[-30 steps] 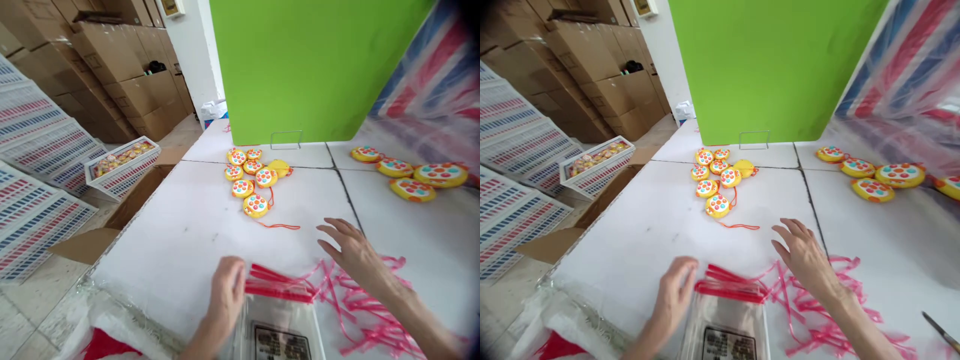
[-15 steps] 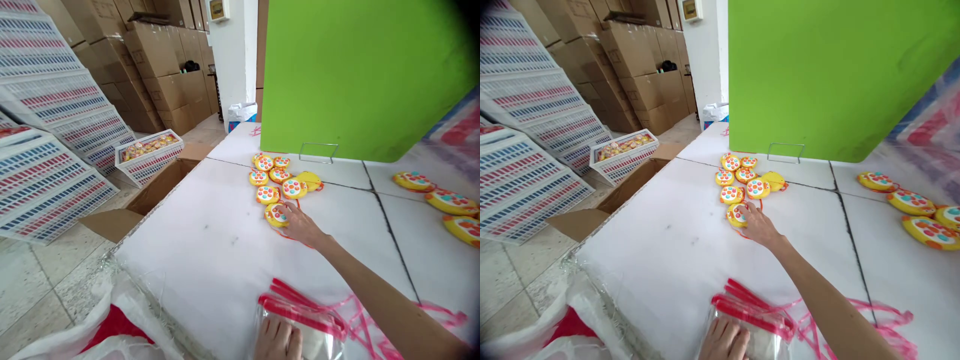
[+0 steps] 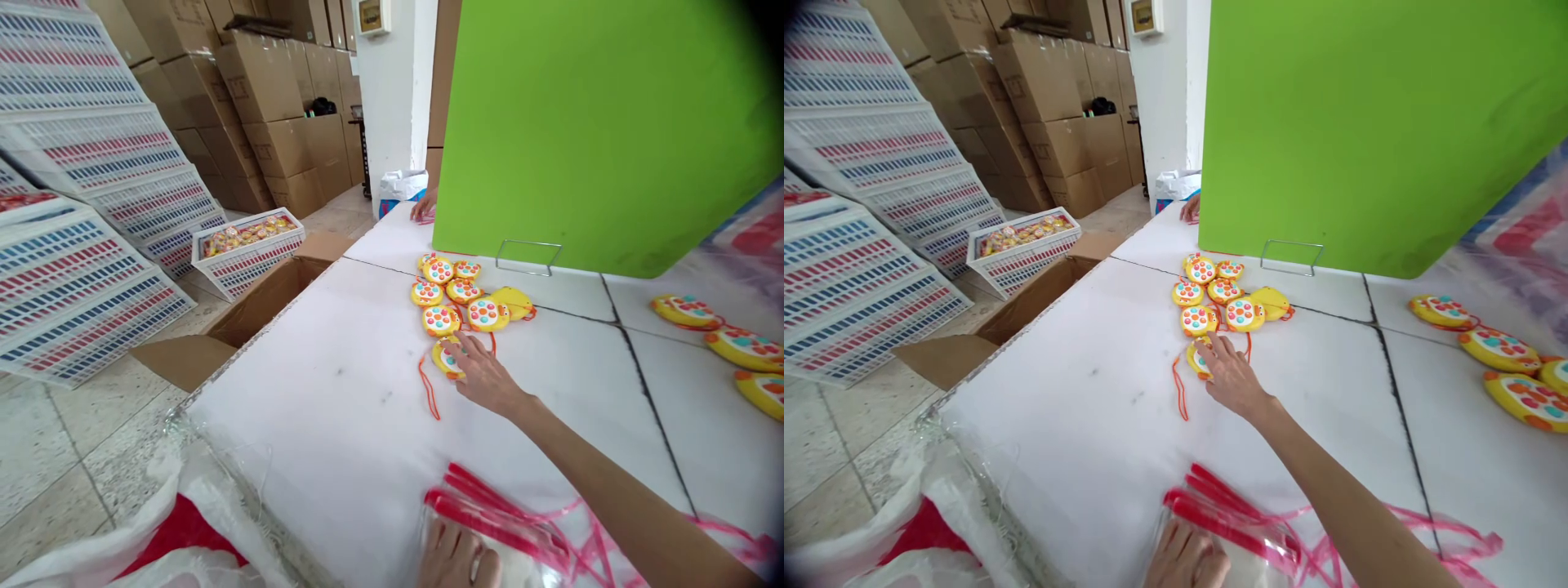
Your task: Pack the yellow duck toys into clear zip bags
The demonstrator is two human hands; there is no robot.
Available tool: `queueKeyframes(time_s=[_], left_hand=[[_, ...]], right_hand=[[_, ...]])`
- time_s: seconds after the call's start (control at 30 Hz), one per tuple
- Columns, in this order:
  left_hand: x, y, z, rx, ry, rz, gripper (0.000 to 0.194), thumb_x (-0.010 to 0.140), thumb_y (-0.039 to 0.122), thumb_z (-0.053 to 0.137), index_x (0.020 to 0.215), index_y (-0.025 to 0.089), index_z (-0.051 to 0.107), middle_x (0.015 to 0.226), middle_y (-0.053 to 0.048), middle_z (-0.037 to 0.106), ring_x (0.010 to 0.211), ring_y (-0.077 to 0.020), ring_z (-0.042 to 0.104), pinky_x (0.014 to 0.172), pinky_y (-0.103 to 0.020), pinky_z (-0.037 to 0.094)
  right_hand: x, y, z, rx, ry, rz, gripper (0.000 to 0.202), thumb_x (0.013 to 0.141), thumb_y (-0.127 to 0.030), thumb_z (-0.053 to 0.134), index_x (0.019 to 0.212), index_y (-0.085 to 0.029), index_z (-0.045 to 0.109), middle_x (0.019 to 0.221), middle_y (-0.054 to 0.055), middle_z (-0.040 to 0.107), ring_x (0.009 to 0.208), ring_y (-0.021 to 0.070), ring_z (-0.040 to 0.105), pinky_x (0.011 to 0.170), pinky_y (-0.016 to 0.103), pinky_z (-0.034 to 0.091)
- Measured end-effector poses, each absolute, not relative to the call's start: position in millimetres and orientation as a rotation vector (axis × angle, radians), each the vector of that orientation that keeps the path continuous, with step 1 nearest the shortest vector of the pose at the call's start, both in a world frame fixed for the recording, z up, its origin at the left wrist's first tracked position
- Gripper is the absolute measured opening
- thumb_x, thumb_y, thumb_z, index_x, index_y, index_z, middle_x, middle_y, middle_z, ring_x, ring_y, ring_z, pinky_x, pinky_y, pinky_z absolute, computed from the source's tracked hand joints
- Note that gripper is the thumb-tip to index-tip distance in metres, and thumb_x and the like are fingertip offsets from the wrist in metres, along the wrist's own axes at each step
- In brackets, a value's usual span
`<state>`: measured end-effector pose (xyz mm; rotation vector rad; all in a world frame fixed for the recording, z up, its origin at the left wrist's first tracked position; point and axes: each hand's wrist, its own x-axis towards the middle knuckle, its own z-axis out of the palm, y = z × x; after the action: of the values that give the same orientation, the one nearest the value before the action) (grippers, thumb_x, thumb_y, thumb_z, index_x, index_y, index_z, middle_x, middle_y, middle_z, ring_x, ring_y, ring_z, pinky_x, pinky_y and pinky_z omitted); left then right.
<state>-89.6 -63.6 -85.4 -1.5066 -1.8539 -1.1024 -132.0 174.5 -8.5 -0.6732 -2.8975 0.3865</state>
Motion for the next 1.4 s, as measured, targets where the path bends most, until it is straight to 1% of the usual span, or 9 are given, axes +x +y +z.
queueKeyframes(time_s=[0.13,0.3,0.37,0.43,0.6,0.77,1.0,1.23,1.4], left_hand=[[-86,-61,-90,-1.441,-1.894,-1.044,0.027,0.086,0.012,0.044,0.060,0.019,0.047,0.051,0.002,0.046,0.048,-0.0138,0.042,0.058,-0.028,0.034],[-83,-64,-93,-1.426,-1.930,-1.065,0.020,0.086,0.015,0.046,0.067,0.020,0.050,0.052,0.002,0.051,0.047,-0.0153,0.047,0.056,-0.030,0.036],[-86,-67,-89,-1.591,-2.007,-1.048,0.008,0.080,0.024,0.056,0.073,0.019,0.053,0.058,0.000,0.057,0.050,-0.0173,0.051,0.053,-0.030,0.038],[-91,-71,-80,-1.773,-2.080,-1.014,0.019,0.072,0.030,0.064,0.084,0.017,0.057,0.065,-0.003,0.062,0.055,-0.0203,0.056,0.054,-0.033,0.042],[-104,-86,-57,-2.116,-2.267,-1.154,0.047,0.073,0.023,0.061,0.118,0.014,0.051,0.104,-0.012,0.067,0.092,-0.0289,0.061,0.084,-0.043,0.050],[-114,-102,-42,-2.016,-2.537,-1.500,0.053,0.085,0.021,0.052,0.134,0.015,0.034,0.117,-0.015,0.058,0.106,-0.0253,0.056,0.090,-0.040,0.049],[-119,-94,0,-1.953,-2.383,-1.646,0.054,0.087,0.014,0.052,0.137,0.021,0.031,0.128,-0.014,0.048,0.122,-0.0258,0.045,0.099,-0.043,0.044],[-118,-94,7,-2.094,-2.405,-1.720,0.048,0.083,0.008,0.054,0.127,0.023,0.043,0.127,-0.010,0.048,0.120,-0.0230,0.046,0.101,-0.039,0.043],[-117,-92,12,-2.165,-2.464,-1.805,0.042,0.080,0.003,0.057,0.116,0.025,0.050,0.114,-0.005,0.058,0.108,-0.0187,0.054,0.096,-0.032,0.045]], right_hand=[[-153,176,-8,-0.713,-2.877,0.485,0.046,0.088,-0.026,0.059,0.131,-0.021,0.045,0.138,0.010,0.042,0.123,0.0301,0.044,0.095,0.052,0.042],[-128,167,3,-0.878,-2.798,0.789,0.042,0.087,-0.026,0.056,0.126,-0.017,0.045,0.104,0.007,0.064,0.085,0.0193,0.064,0.072,0.035,0.053],[-104,154,13,-0.915,-2.776,0.958,0.032,0.085,-0.027,0.052,0.116,-0.016,0.051,0.084,0.003,0.066,0.068,0.0168,0.065,0.058,0.027,0.052],[-77,136,25,-0.900,-2.756,1.119,0.026,0.086,-0.030,0.048,0.108,-0.017,0.052,0.076,0.000,0.065,0.062,0.0154,0.064,0.052,0.025,0.050],[-13,81,46,-0.949,-2.626,1.063,0.034,0.088,-0.037,0.049,0.118,-0.024,0.043,0.082,0.000,0.065,0.064,0.0162,0.062,0.059,0.028,0.053],[29,39,30,-0.867,-2.486,0.909,0.031,0.091,-0.028,0.047,0.122,-0.030,0.045,0.122,0.006,0.057,0.106,0.0185,0.061,0.084,0.028,0.052],[41,9,19,-0.959,-2.449,0.907,0.039,0.086,-0.025,0.054,0.124,-0.030,0.044,0.112,0.004,0.063,0.097,0.0191,0.065,0.079,0.028,0.056],[37,1,26,-0.874,-2.440,0.987,0.037,0.087,-0.024,0.057,0.121,-0.032,0.047,0.115,0.003,0.060,0.106,0.0205,0.059,0.085,0.031,0.053],[38,-5,24,-0.945,-2.291,1.115,0.031,0.087,-0.032,0.059,0.116,-0.031,0.048,0.110,0.002,0.062,0.103,0.0184,0.060,0.084,0.027,0.053]])
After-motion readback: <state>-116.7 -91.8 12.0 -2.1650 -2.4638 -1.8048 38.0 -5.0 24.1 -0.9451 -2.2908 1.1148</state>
